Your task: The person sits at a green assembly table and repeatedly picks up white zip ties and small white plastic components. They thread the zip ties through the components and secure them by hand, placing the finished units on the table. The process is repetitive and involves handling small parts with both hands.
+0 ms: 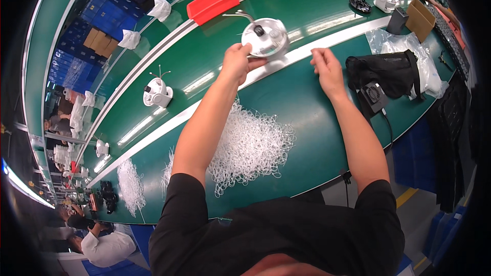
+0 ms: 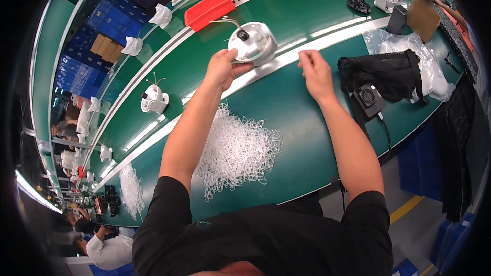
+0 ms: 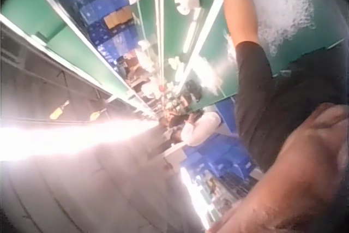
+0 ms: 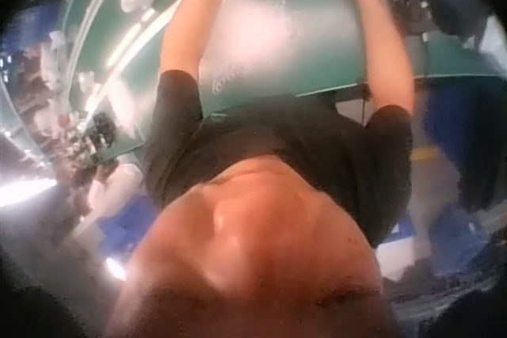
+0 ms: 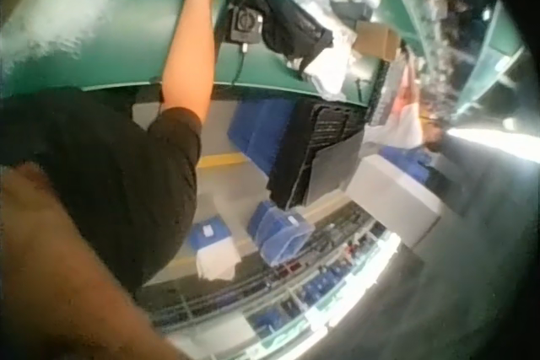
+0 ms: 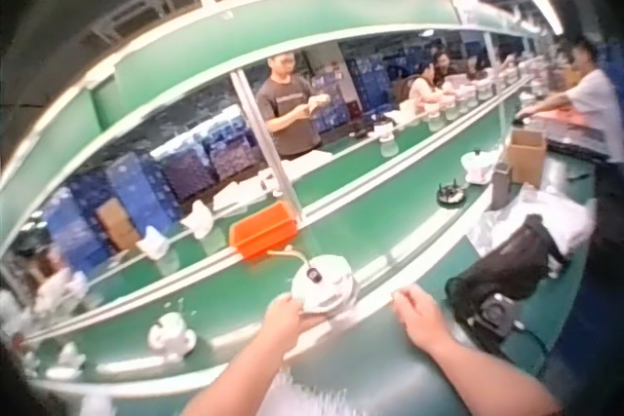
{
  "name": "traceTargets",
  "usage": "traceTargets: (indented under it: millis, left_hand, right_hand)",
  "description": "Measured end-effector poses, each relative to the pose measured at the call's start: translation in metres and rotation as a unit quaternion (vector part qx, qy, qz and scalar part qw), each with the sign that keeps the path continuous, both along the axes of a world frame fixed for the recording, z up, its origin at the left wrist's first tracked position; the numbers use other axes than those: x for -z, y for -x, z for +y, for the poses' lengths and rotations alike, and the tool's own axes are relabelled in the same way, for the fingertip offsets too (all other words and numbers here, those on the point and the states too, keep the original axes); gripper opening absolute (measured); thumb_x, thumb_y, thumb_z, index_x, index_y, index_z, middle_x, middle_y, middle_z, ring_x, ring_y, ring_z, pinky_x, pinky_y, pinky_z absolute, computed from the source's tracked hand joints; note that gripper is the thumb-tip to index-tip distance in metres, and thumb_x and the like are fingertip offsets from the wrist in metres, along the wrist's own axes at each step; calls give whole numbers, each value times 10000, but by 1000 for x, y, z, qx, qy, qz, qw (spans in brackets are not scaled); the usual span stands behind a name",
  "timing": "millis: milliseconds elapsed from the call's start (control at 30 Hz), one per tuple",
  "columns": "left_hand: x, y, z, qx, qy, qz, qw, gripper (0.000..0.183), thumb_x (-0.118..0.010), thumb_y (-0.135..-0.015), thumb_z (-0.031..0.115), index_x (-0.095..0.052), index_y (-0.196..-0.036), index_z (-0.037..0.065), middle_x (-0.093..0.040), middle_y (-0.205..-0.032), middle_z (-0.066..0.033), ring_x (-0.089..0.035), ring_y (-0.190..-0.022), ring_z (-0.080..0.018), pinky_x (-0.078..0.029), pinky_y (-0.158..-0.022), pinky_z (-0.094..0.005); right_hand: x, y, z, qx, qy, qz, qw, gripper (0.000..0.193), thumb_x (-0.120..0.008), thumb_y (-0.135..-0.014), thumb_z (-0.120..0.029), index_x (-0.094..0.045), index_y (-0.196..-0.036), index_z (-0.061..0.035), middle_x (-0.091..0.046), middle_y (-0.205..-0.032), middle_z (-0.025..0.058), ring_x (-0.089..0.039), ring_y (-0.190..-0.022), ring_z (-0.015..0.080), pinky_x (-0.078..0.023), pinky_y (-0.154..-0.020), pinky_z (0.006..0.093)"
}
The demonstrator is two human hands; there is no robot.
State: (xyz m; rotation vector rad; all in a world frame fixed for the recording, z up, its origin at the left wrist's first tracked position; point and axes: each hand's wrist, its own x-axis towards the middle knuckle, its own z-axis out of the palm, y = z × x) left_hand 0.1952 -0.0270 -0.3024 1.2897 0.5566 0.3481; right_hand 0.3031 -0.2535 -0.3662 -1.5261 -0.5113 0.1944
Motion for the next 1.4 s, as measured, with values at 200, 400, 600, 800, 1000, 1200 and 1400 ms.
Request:
traceTargets:
  millis: [200, 400, 600, 800, 1000, 1200, 1400]
  left_hand:
    - [33, -29, 80, -151, 51, -1, 987, 337, -398, -1048, 119, -445, -1237, -156, -588, -1145, -265, -663, -974, -356, -640, -789, -395]
    - [34, -5, 60, -143, 97, 31, 985, 470, -589, -998, 271, -476, -1230, -122, -585, -1125, -212, -638, -998, -292, -590, -775, -366]
    - [6, 67, -34, 290, -450, 160, 829, 209, -770, -827, 173, -651, -892, 13, -660, -753, -25, -608, -693, -114, -486, -623, -283]
    - [2, 81, -83, 335, -544, 228, 735, 222, -769, -785, 146, -642, -917, 20, -694, -823, -143, -674, -786, -312, -512, -709, -411]
    - [4, 77, -76, 338, -479, 214, 781, 213, -723, -833, 99, -671, -1017, 6, -683, -813, -98, -660, -776, -209, -512, -713, -340]
    - [4, 78, -53, 310, -318, 166, 880, 130, -663, -928, 91, -681, -1021, 2, -672, -834, -8, -613, -753, -100, -499, -698, -256]
    - [-4, 79, -45, 201, -74, 94, 972, 92, -659, -933, 57, -639, -1002, 0, -700, -905, -81, -670, -759, -126, -557, -657, -245]
  right_hand:
    - [10, 3, 8, -62, 77, -91, 991, 256, -650, -941, -222, -639, -1083, -9, -696, -852, 101, -642, -753, 153, -508, -711, 297]
    - [24, -5, 7, -85, 74, -105, 988, 245, -670, -918, -200, -654, -1067, -6, -702, -875, 99, -664, -784, 161, -523, -736, 298]
    - [14, -1, 4, -99, 119, -115, 981, 228, -666, -928, -204, -666, -1070, -25, -674, -872, 35, -608, -779, 108, -499, -738, 261]
    - [15, -1, 4, -112, 133, -117, 978, 203, -667, -921, -192, -668, -1040, -27, -679, -867, 36, -608, -767, 113, -504, -733, 270]
    - [18, -1, 4, -128, 130, -129, 975, 183, -665, -922, -162, -665, -1041, -22, -658, -862, 11, -566, -742, 85, -486, -705, 249]
    - [17, 0, 3, -128, 144, -137, 972, 179, -668, -916, -166, -668, -1027, -25, -665, -847, 24, -574, -724, 101, -490, -700, 263]
    - [-11, 24, 6, -184, 37, -66, 980, 235, -675, -926, -213, -673, -1031, -2, -682, -858, 22, -587, -749, 96, -491, -704, 265]
